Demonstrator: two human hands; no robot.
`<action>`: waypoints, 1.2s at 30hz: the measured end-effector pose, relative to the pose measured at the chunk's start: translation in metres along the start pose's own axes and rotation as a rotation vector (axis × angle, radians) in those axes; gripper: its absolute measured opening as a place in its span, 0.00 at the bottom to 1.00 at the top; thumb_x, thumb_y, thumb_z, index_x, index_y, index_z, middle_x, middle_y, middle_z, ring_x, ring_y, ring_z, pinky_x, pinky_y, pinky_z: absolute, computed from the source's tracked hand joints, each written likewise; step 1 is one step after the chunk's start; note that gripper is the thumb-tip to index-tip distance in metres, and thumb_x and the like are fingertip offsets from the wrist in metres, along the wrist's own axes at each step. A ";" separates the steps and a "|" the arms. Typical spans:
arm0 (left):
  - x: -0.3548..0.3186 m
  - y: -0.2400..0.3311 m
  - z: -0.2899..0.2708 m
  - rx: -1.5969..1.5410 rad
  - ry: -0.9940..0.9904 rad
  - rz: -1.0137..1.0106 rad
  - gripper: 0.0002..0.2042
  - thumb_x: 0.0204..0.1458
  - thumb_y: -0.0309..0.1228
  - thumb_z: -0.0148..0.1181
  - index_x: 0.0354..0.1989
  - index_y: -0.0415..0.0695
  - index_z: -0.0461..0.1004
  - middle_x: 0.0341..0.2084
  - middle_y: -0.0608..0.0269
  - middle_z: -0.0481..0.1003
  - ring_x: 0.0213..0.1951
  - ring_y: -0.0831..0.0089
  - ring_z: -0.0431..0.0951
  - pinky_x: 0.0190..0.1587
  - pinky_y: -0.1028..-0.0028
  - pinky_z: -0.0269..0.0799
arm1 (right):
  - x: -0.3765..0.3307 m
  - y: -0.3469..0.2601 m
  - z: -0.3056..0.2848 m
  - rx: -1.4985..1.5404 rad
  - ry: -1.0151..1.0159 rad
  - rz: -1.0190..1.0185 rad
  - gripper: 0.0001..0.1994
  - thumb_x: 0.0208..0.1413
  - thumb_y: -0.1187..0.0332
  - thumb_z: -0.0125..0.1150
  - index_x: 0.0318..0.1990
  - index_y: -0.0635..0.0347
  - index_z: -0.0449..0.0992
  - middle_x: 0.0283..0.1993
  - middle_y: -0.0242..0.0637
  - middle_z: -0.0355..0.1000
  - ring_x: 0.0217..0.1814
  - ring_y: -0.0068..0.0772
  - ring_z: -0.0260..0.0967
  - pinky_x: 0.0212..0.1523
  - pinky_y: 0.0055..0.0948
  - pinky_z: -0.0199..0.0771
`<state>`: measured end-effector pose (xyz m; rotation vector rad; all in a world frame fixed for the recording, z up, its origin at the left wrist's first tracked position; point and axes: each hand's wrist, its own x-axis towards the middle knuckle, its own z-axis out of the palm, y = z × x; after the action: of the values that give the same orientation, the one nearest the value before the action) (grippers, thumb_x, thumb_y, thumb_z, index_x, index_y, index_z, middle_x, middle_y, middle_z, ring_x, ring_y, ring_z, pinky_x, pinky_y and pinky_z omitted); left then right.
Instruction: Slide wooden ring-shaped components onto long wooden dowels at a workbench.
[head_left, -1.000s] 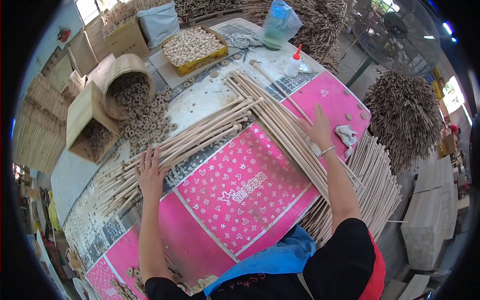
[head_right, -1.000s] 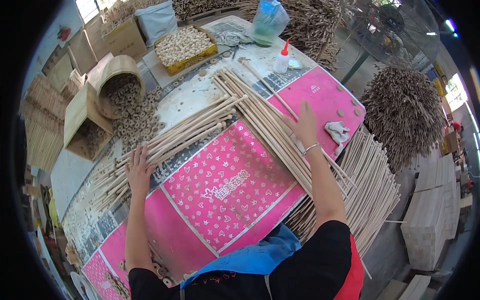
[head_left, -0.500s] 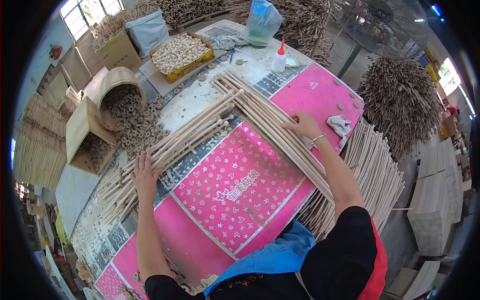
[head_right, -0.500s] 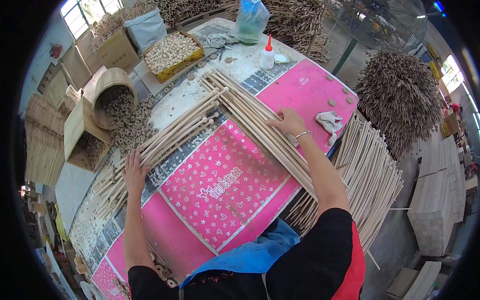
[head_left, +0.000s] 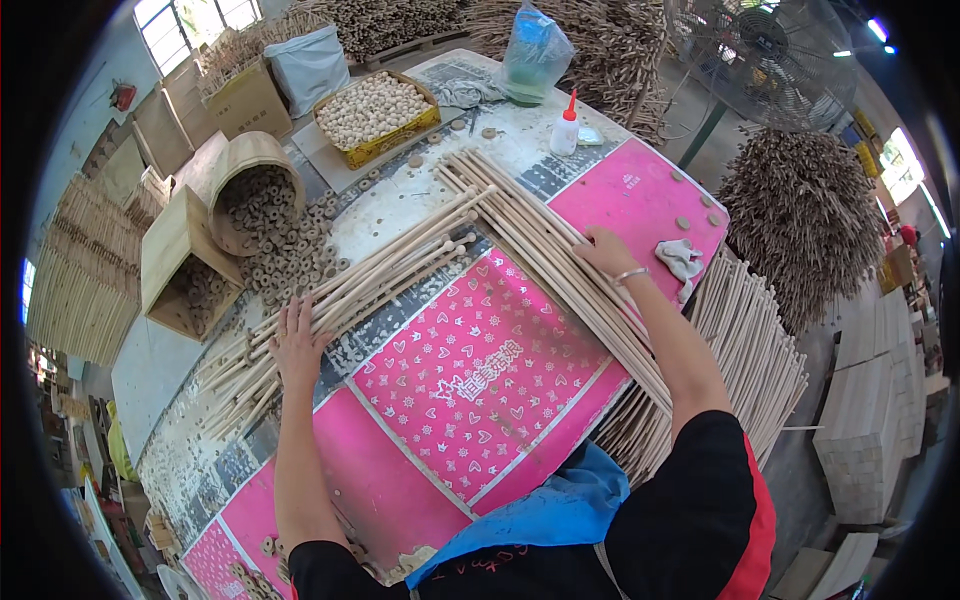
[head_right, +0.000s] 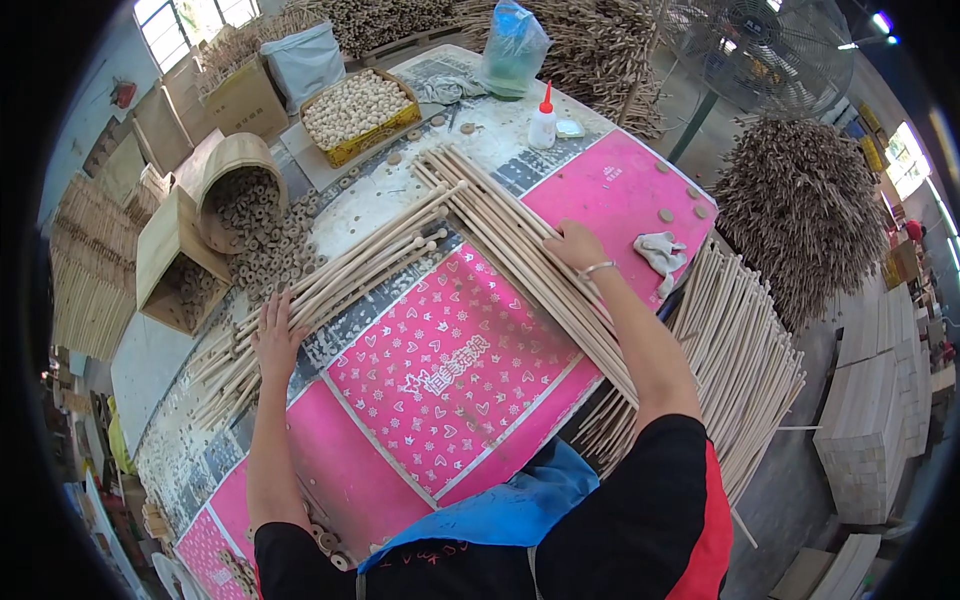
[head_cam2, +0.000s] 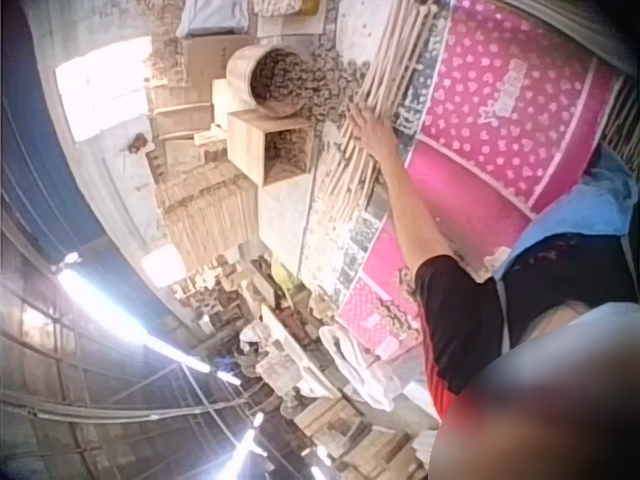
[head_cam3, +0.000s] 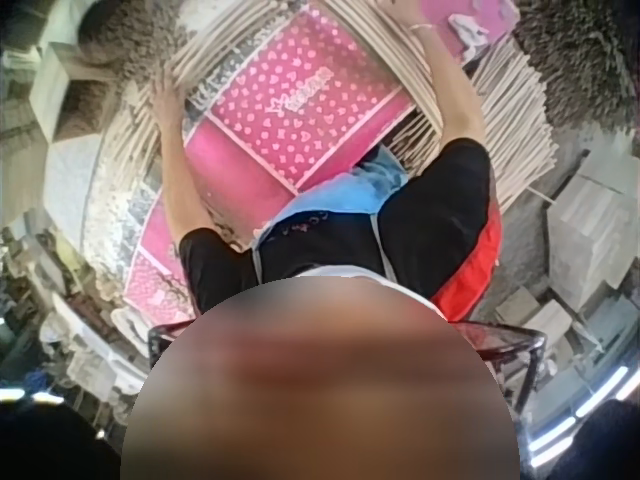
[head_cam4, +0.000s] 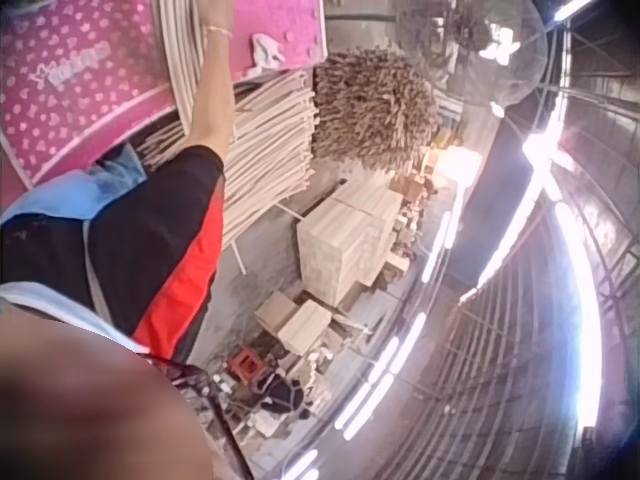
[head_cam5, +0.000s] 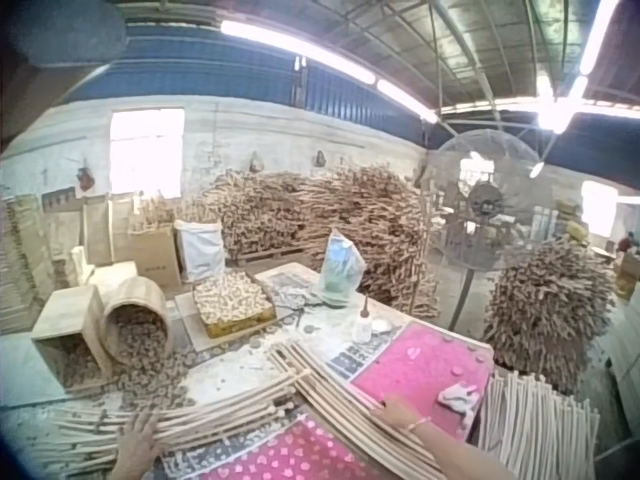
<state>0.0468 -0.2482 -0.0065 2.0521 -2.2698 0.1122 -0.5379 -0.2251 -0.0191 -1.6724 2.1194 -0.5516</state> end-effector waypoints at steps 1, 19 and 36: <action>-0.003 -0.003 -0.003 0.009 0.001 -0.011 0.39 0.55 0.48 0.63 0.75 0.67 0.51 0.74 0.72 0.54 0.73 0.62 0.54 0.65 0.40 0.54 | -0.012 -0.022 0.004 -0.016 0.036 -0.004 0.27 0.52 0.49 0.66 0.47 0.65 0.76 0.45 0.51 0.77 0.48 0.52 0.75 0.50 0.45 0.73; -0.005 -0.003 -0.002 -0.040 0.020 -0.016 0.38 0.55 0.47 0.63 0.74 0.66 0.53 0.73 0.69 0.55 0.73 0.63 0.53 0.66 0.38 0.52 | -0.065 -0.095 0.041 -0.273 0.233 0.016 0.28 0.39 0.60 0.78 0.45 0.63 0.70 0.41 0.48 0.75 0.46 0.52 0.75 0.45 0.46 0.78; -0.011 -0.006 0.007 -0.034 0.063 0.005 0.40 0.52 0.50 0.64 0.74 0.68 0.52 0.74 0.69 0.54 0.74 0.62 0.53 0.65 0.37 0.53 | -0.045 -0.089 0.040 -0.194 0.192 0.066 0.21 0.38 0.67 0.68 0.41 0.65 0.70 0.35 0.55 0.77 0.40 0.60 0.77 0.41 0.52 0.77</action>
<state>0.0540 -0.2388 -0.0141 1.9973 -2.2245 0.1364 -0.4334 -0.2030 -0.0040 -1.7032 2.4247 -0.5193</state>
